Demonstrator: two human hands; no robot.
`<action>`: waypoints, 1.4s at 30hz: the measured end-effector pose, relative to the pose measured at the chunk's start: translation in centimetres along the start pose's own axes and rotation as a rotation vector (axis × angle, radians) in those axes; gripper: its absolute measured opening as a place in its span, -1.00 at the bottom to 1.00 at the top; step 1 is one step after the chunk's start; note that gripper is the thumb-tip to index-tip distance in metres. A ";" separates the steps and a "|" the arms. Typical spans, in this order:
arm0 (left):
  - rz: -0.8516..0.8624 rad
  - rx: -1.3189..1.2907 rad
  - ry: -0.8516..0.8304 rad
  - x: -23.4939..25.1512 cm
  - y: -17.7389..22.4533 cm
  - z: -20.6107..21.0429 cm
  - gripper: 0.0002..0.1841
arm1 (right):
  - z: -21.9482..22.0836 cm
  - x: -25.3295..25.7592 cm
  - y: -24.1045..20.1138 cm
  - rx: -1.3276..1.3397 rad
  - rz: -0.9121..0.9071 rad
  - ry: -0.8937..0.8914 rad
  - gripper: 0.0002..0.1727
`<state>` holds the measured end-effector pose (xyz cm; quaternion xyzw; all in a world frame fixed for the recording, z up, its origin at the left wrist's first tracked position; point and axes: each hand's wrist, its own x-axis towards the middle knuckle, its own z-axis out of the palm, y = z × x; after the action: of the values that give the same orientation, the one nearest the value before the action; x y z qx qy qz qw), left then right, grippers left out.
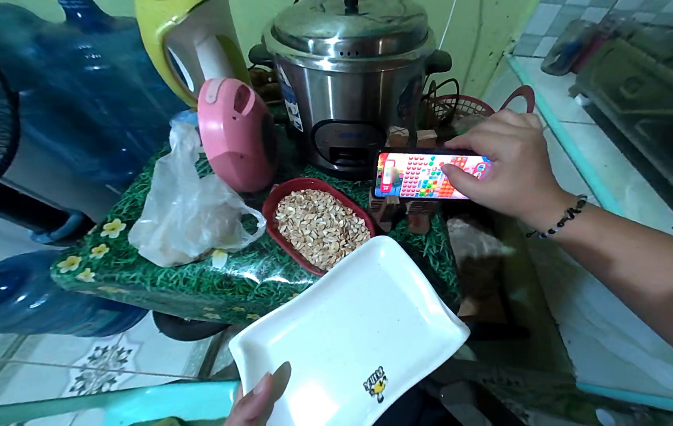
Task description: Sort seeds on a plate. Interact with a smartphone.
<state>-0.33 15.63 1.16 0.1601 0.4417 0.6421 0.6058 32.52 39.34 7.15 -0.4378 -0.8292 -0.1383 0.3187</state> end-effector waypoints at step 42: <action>0.013 -0.006 -0.009 0.1 -0.1 -0.1 -0.71 | 0.3 0.1 0.3 -0.001 -0.020 -0.026 -0.63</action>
<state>-0.40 15.65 0.98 0.1639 0.4359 0.6466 0.6042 32.55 39.73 6.96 -0.4315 -0.8376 -0.1359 0.3062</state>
